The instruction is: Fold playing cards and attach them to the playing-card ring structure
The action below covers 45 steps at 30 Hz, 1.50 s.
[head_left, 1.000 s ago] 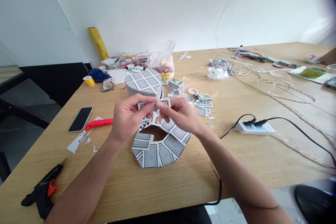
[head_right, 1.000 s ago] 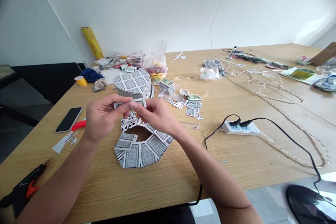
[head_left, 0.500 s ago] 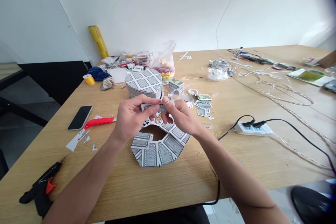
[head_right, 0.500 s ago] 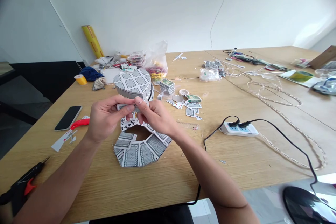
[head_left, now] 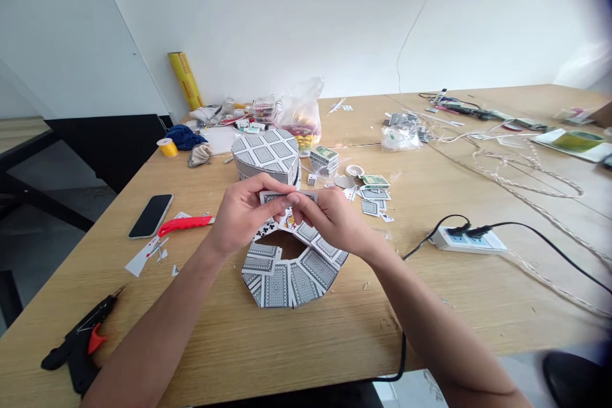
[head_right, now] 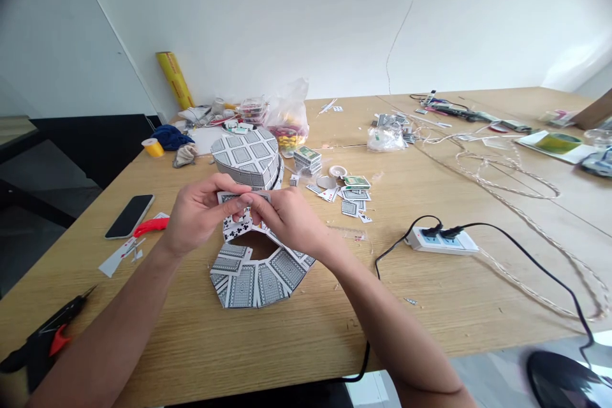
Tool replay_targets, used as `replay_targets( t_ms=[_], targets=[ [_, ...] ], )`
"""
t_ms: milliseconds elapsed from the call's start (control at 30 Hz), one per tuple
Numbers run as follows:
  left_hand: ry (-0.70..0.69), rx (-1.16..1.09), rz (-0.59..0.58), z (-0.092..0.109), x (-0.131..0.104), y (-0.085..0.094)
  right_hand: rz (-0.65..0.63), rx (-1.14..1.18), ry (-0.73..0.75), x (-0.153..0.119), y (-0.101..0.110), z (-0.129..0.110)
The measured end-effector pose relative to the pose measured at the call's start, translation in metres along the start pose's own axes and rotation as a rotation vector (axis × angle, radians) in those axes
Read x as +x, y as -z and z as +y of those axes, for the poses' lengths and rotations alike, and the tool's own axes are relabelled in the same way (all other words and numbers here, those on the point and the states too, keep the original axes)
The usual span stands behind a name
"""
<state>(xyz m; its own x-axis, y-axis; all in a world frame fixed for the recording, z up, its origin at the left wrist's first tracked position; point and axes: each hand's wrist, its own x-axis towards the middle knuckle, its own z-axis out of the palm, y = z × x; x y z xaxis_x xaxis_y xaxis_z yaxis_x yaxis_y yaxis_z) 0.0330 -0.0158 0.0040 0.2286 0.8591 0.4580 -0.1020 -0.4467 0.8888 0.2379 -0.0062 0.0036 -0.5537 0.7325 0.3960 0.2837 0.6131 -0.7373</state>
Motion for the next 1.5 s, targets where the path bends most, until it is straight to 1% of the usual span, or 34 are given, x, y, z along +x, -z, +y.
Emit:
replay_targets(
  t_ms=[67,133,233,300,467,567,700,800,867,1033,1200,1333,1500],
  targets=[
    [0.057,-0.004,-0.055,0.001,0.001,0.004,-0.004,-0.053,0.038,0.0,0.0,0.0],
    [0.149,0.024,-0.105,0.003,0.002,0.009,-0.02,-0.118,0.053,-0.001,-0.001,0.001],
    [0.285,0.14,-0.158,0.005,0.002,0.014,-0.076,-0.218,0.022,-0.001,-0.002,0.004],
    [0.319,0.236,-0.19,0.006,0.001,0.017,-0.122,-0.271,-0.006,0.0,-0.002,0.005],
    [0.35,0.432,-0.304,0.005,-0.001,0.022,-0.197,-0.375,-0.042,0.002,-0.003,0.001],
    [0.322,0.541,-0.361,0.005,-0.001,0.023,-0.209,-0.434,-0.042,0.003,-0.005,-0.001],
    [0.213,0.631,-0.395,0.007,0.0,0.022,-0.193,-0.447,-0.03,0.002,-0.006,-0.001],
    [0.092,0.647,-0.374,0.007,0.0,0.019,-0.169,-0.447,-0.016,0.0,-0.002,0.0],
    [0.05,0.637,-0.343,0.005,-0.001,0.018,-0.156,-0.451,-0.009,-0.001,0.0,0.0],
    [0.13,0.633,-0.331,0.002,-0.002,0.018,-0.153,-0.453,-0.017,-0.001,0.002,-0.001],
    [0.132,0.707,-0.358,0.002,0.0,0.021,-0.145,-0.47,-0.021,-0.001,0.0,-0.001],
    [0.139,0.754,-0.377,0.001,0.0,0.023,-0.165,-0.483,-0.026,0.0,-0.001,0.0],
    [0.175,0.798,-0.35,-0.001,0.0,0.023,-0.154,-0.524,0.0,0.001,-0.003,0.004]
  ],
)
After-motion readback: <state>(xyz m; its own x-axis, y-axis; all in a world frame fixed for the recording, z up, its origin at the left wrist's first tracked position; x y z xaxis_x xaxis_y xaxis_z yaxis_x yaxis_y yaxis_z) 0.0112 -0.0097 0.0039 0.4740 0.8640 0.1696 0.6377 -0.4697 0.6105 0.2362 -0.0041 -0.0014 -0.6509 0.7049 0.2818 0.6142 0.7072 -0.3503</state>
